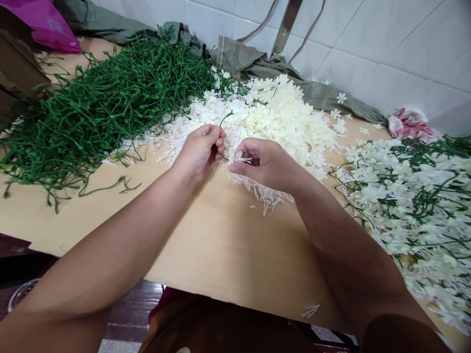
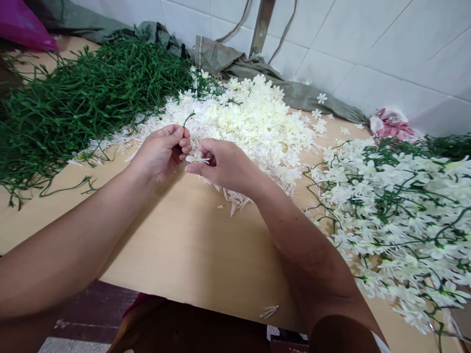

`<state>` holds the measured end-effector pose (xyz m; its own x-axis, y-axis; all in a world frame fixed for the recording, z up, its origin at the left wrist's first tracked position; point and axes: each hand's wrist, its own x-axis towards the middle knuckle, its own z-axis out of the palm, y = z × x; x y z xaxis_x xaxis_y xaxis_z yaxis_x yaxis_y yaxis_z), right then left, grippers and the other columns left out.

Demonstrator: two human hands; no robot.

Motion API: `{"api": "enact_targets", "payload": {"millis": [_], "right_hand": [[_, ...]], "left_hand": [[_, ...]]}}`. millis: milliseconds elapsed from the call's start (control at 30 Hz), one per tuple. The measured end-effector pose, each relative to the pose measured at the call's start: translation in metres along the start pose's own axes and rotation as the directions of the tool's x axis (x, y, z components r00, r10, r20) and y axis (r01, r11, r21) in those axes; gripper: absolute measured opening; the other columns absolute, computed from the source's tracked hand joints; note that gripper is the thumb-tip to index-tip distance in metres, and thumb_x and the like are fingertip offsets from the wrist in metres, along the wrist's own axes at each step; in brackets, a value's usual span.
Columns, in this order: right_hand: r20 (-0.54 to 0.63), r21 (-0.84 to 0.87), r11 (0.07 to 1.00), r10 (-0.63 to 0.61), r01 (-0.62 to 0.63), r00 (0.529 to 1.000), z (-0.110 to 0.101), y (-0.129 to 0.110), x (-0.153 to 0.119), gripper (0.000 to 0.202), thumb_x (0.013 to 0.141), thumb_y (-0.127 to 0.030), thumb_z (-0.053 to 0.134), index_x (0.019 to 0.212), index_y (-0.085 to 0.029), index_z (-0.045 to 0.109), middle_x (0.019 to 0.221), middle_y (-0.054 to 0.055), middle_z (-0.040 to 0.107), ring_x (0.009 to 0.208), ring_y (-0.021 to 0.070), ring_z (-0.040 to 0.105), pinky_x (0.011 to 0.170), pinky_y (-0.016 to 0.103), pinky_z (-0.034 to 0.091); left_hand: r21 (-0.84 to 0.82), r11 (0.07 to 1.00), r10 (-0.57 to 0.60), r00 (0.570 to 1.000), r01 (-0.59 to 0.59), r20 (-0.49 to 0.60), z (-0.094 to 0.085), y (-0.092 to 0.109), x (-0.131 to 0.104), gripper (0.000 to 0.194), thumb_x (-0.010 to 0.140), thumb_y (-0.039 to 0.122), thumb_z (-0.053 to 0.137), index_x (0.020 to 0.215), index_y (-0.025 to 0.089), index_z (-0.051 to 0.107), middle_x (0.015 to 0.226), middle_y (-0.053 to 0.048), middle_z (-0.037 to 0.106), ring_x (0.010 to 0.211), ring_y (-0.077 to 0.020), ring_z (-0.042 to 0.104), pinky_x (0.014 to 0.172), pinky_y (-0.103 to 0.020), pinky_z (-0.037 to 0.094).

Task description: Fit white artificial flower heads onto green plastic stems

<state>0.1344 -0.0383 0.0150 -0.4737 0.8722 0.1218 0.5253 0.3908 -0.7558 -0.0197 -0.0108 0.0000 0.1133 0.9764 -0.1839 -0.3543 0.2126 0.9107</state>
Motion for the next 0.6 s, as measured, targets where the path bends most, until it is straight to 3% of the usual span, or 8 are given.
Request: {"api": "enact_targets", "payload": {"millis": [133,267,367,467,533,567,600], "right_hand": [[-0.052,-0.062,0.997,-0.047,0.044,0.998,0.002,0.001,0.001,0.021,0.082,-0.029,0.057,0.068,-0.018,0.045,0.057,-0.006,0.038,0.054,0.0066,0.030,0.055,0.024,0.026],[-0.137,-0.141,0.986,-0.106,0.086,0.985,-0.002,0.001,0.002,0.023,0.082,-0.025,0.057,0.065,-0.018,0.043,0.057,-0.007,0.036,0.055,0.0067,0.031,0.057,0.024,0.026],[-0.215,-0.194,0.980,-0.094,0.052,0.972,-0.019,-0.003,-0.006,0.023,0.083,-0.029,0.057,0.067,-0.018,0.045,0.058,-0.006,0.039,0.056,0.0068,0.033,0.058,0.023,0.028],[-0.350,-0.356,0.932,-0.069,-0.065,0.934,-0.053,-0.010,-0.033,0.023,0.084,-0.033,0.057,0.069,-0.017,0.051,0.060,-0.004,0.045,0.057,0.0073,0.036,0.058,0.025,0.031],[-0.497,-0.480,0.848,-0.051,-0.225,0.866,-0.083,-0.014,-0.067,0.023,0.085,-0.034,0.057,0.071,-0.016,0.057,0.062,-0.002,0.050,0.057,0.0084,0.040,0.058,0.026,0.034],[-0.600,-0.512,0.793,-0.057,-0.329,0.798,-0.099,-0.016,-0.088,0.023,0.083,-0.036,0.059,0.073,-0.016,0.061,0.062,0.000,0.053,0.057,0.0091,0.042,0.057,0.027,0.036],[-0.717,-0.517,0.731,-0.085,-0.446,0.692,-0.115,-0.016,-0.110,0.023,0.082,-0.038,0.061,0.079,-0.015,0.065,0.063,0.002,0.057,0.057,0.0101,0.046,0.058,0.029,0.039]], "left_hand": [[0.043,0.999,0.016,1.000,-0.016,-0.004,-0.001,-0.002,0.001,0.022,0.087,0.015,0.047,0.065,0.015,0.050,0.052,0.005,0.041,0.042,-0.0037,0.041,0.040,-0.013,0.032],[0.111,0.989,0.102,0.995,-0.100,-0.016,-0.002,-0.007,0.000,0.017,0.087,0.023,0.051,0.074,0.015,0.059,0.063,0.000,0.053,0.053,-0.0061,0.053,0.047,-0.014,0.043],[0.154,0.979,0.140,0.989,-0.133,-0.038,0.000,-0.010,0.001,0.011,0.085,0.024,0.055,0.081,0.017,0.062,0.072,-0.002,0.059,0.058,-0.0072,0.057,0.049,-0.016,0.047],[0.190,0.972,0.148,0.989,-0.142,-0.020,0.005,-0.012,0.000,0.005,0.081,0.019,0.058,0.083,0.018,0.062,0.074,0.000,0.060,0.056,-0.0065,0.056,0.049,-0.017,0.046],[0.235,0.964,0.126,0.992,-0.124,0.007,0.009,-0.013,-0.003,0.008,0.078,0.012,0.055,0.082,0.018,0.060,0.069,0.001,0.057,0.051,-0.0060,0.052,0.046,-0.018,0.043],[0.269,0.956,0.116,0.993,-0.118,0.022,0.011,-0.013,-0.004,0.011,0.078,0.009,0.053,0.082,0.017,0.059,0.067,0.001,0.056,0.049,-0.0059,0.050,0.045,-0.019,0.041],[0.306,0.944,0.113,0.993,-0.120,0.042,0.012,-0.014,-0.005,0.013,0.078,0.008,0.051,0.082,0.017,0.059,0.066,0.002,0.055,0.048,-0.0060,0.048,0.045,-0.019,0.039]]}}
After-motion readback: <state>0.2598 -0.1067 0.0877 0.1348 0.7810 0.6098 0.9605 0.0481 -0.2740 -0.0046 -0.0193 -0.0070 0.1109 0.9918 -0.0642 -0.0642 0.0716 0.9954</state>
